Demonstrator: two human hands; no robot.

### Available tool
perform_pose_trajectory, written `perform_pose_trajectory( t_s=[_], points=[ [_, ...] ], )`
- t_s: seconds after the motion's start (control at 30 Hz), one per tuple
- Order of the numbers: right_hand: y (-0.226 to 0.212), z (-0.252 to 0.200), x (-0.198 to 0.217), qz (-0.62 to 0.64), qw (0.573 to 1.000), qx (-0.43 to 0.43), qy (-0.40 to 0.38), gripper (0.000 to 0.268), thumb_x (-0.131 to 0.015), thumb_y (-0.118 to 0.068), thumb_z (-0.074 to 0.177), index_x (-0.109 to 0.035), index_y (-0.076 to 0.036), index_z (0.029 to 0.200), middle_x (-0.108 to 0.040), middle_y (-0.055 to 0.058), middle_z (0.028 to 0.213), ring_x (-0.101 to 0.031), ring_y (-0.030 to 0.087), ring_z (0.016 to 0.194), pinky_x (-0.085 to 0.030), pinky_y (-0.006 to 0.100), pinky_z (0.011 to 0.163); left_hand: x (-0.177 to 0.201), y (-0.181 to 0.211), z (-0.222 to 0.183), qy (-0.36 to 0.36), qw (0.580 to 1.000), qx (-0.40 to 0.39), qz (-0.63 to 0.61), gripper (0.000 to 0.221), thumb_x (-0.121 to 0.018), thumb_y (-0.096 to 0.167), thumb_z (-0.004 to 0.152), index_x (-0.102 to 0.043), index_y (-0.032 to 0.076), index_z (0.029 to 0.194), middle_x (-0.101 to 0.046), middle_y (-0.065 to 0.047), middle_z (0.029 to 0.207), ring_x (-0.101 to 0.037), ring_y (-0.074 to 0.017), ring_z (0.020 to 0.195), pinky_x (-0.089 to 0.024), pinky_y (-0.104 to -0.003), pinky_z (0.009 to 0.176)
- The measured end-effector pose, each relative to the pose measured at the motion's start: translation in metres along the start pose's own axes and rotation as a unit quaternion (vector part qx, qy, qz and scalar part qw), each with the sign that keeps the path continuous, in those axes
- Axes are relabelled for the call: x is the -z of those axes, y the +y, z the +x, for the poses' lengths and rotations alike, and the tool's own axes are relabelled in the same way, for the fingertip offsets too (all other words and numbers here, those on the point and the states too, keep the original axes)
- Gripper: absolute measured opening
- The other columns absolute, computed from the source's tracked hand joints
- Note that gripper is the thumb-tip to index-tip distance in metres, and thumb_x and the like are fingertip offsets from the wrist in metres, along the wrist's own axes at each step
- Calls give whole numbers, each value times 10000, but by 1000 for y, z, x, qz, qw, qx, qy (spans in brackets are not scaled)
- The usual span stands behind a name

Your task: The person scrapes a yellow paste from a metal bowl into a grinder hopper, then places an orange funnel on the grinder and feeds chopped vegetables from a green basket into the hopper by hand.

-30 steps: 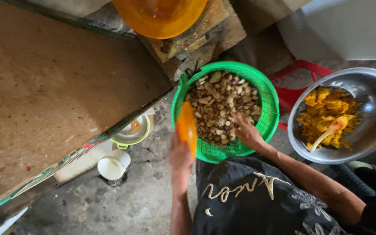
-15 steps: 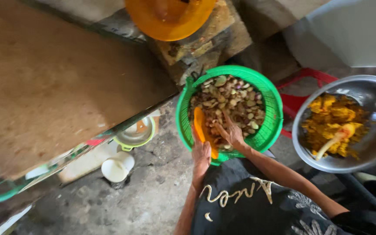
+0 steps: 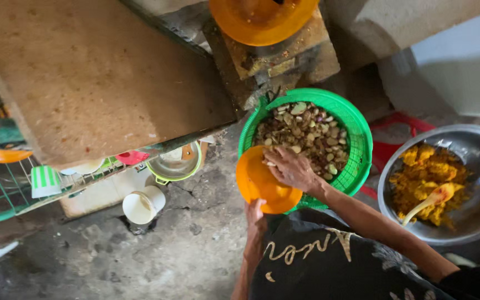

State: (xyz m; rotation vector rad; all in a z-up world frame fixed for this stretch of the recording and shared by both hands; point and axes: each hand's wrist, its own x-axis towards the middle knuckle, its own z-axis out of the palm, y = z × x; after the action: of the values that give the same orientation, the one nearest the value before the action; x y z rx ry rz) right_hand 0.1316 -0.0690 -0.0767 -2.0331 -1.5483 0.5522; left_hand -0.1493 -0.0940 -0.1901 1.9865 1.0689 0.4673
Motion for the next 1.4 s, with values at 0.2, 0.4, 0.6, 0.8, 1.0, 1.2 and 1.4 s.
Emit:
perform_pose_trajectory(
  t_s=[0.2,0.4,0.6,0.8,1.0,1.2,1.4],
  points=[
    [-36,13,58,-56,995,84,5,412,-682,-298,898,-622,-176,1287,-578,110,1294,-650,304,1071,-596,412,763,18,72,8,50,875,329,-353,270,-565,146,850,-664,16,1065,-711,-151,1071,-681,-288,1009,-528,-403,893],
    [-55,66,126,-117,978,152,85,447,-674,-292,909,-602,-142,1324,-575,149,1322,-652,325,1074,-600,400,784,26,113,72,93,889,151,-423,260,-623,141,900,-630,8,1124,-660,-133,1171,-655,-250,1087,-526,-399,958],
    [-36,176,191,-161,954,199,159,366,-668,-272,948,-643,-184,1302,-587,149,1337,-683,308,993,-594,417,756,12,118,236,125,749,257,-597,293,-691,120,831,-617,76,1111,-676,-59,1022,-675,-209,932,-562,-376,791],
    [20,290,208,-83,973,129,174,382,-697,-275,971,-645,-157,1330,-607,132,1287,-686,350,996,-577,462,797,35,176,426,77,781,173,-595,501,-582,19,903,-561,-7,1402,-704,-86,1256,-676,-252,1126,-526,-400,1015],
    [98,356,178,25,987,31,158,474,-721,-164,947,-582,-138,1400,-561,161,1374,-658,367,1140,-554,466,929,88,254,474,57,920,27,-386,811,-439,22,844,-236,109,1625,-546,-161,1468,-543,-309,1327,-426,-407,1105],
    [129,361,171,113,981,98,121,541,-720,-119,897,-563,-105,1415,-555,160,1418,-585,318,1265,-504,442,1022,107,281,477,64,950,-139,-273,835,-468,74,919,-97,89,1667,-327,-228,1656,-440,-390,1458,-378,-404,1167],
    [126,344,181,185,966,111,141,533,-656,-166,900,-581,-106,1424,-530,175,1445,-560,325,1306,-503,435,1050,104,292,480,82,961,-199,-171,869,-463,-56,889,-95,36,1671,-277,-245,1702,-332,-416,1564,-289,-426,1261]
  ],
)
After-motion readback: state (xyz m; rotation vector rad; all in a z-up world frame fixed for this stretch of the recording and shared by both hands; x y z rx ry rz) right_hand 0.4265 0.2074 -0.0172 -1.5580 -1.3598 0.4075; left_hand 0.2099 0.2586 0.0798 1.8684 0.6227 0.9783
